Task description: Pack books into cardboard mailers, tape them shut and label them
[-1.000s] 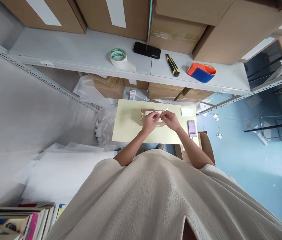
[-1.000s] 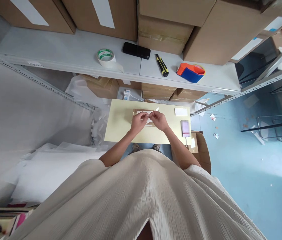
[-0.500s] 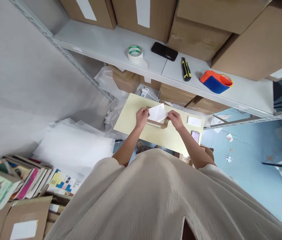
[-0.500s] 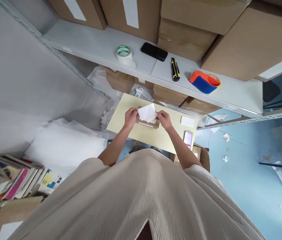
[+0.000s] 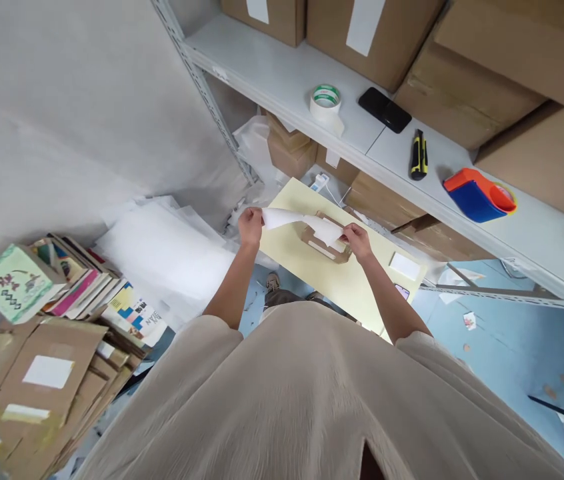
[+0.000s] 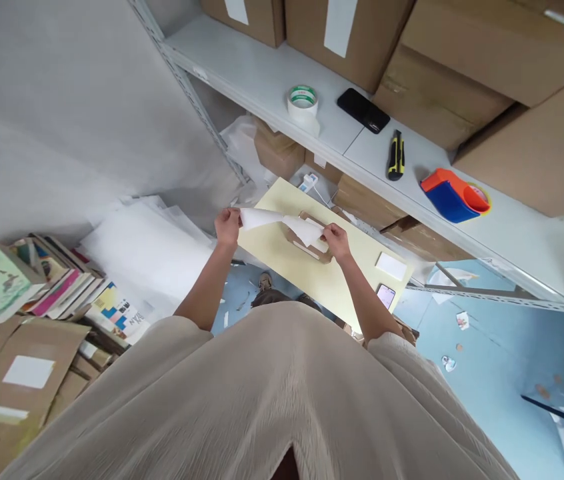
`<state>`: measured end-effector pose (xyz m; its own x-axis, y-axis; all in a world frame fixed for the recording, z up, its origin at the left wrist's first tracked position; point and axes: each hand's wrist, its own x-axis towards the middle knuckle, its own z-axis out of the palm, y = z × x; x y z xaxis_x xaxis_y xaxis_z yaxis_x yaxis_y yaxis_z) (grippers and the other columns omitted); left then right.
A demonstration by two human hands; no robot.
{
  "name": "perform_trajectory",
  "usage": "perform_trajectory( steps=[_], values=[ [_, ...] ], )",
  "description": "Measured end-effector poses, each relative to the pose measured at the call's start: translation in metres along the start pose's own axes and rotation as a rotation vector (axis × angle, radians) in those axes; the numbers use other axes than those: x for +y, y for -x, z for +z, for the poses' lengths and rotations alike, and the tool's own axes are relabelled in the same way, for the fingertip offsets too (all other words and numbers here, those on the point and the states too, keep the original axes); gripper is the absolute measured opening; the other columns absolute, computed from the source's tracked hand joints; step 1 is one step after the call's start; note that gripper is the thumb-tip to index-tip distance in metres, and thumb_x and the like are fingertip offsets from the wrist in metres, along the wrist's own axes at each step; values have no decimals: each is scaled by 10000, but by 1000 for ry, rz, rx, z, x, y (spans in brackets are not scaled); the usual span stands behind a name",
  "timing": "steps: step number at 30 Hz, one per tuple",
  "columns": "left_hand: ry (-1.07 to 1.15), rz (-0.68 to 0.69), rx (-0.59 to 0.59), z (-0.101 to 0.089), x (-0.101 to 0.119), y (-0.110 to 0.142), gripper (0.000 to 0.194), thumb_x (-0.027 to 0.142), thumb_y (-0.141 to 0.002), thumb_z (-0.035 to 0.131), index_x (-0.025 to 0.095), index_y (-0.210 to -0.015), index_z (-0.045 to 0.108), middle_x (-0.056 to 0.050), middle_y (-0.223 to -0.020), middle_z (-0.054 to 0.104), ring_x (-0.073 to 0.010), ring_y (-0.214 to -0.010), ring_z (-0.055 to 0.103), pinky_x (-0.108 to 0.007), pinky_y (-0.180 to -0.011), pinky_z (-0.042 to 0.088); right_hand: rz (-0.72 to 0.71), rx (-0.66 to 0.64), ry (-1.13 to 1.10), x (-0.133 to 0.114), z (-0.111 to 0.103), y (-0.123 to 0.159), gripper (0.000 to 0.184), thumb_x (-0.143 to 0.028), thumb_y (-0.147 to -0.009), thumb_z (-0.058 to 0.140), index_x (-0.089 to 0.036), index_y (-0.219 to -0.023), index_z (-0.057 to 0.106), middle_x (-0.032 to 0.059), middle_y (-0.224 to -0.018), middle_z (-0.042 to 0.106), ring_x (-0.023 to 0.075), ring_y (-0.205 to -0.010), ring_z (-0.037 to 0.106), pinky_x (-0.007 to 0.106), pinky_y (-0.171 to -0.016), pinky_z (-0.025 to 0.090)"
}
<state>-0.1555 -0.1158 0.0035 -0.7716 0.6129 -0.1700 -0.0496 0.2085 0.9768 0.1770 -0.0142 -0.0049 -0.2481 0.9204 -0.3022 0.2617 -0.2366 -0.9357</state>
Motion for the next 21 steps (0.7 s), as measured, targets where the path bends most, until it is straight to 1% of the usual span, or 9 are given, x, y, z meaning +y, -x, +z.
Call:
perform_trajectory(
  steps=[4, 7, 9, 12, 15, 18, 21],
  values=[
    [2, 35, 70, -30, 4, -23, 288, 340, -978, 703, 259, -729, 584, 16, -650, 597, -169, -644, 598, -294, -671, 514, -17, 7, 48, -12, 27, -12, 408, -621, -770, 744, -288, -711, 516, -20, -705, 616, 200, -764, 628, 371, -777, 604],
    [29, 56, 133, -53, 7, -44, 294, 353, -986, 686, 262, -729, 576, 15, -650, 601, -172, -639, 596, -295, -667, 510, -57, -8, 90, -25, 57, -20, 420, -643, -798, 720, -289, -719, 508, -22, -701, 609, 198, -756, 621, 368, -770, 585],
    [38, 49, 138, -68, 9, -59, 296, 357, -985, 695, 261, -729, 578, 23, -638, 587, -166, -627, 582, -289, -660, 504, -84, -31, 118, -35, 81, -24, 397, -623, -816, 700, -288, -722, 509, -23, -701, 600, 191, -738, 603, 356, -755, 564],
    [68, 26, 104, -93, 9, -81, 282, 356, -992, 709, 252, -753, 600, 21, -668, 605, -164, -654, 602, -287, -687, 523, -119, -59, 203, -49, 122, -33, 316, -550, -830, 684, -284, -730, 544, -26, -704, 593, 191, -723, 569, 345, -735, 527],
    [90, 7, 96, -119, 7, -99, 264, 337, -1007, 702, 248, -779, 605, 21, -689, 610, -167, -682, 625, -289, -715, 534, -172, -96, 308, -59, 168, -44, 226, -482, -828, 672, -283, -749, 600, -35, -695, 574, 197, -708, 534, 342, -725, 490],
    [76, 2, 114, -142, 2, -112, 253, 310, -1013, 683, 252, -779, 607, 27, -663, 596, -164, -655, 598, -292, -709, 521, -236, -168, 391, -69, 218, -56, 157, -433, -822, 666, -287, -773, 633, -42, -672, 550, 200, -690, 513, 340, -726, 469],
    [74, -3, 112, -160, -3, -119, 261, 334, -1008, 685, 257, -770, 611, 21, -658, 609, -168, -654, 603, -299, -717, 526, -311, -225, 451, -80, 264, -70, 119, -402, -829, 663, -291, -789, 642, -34, -680, 572, 206, -693, 529, 342, -743, 469]
  ],
)
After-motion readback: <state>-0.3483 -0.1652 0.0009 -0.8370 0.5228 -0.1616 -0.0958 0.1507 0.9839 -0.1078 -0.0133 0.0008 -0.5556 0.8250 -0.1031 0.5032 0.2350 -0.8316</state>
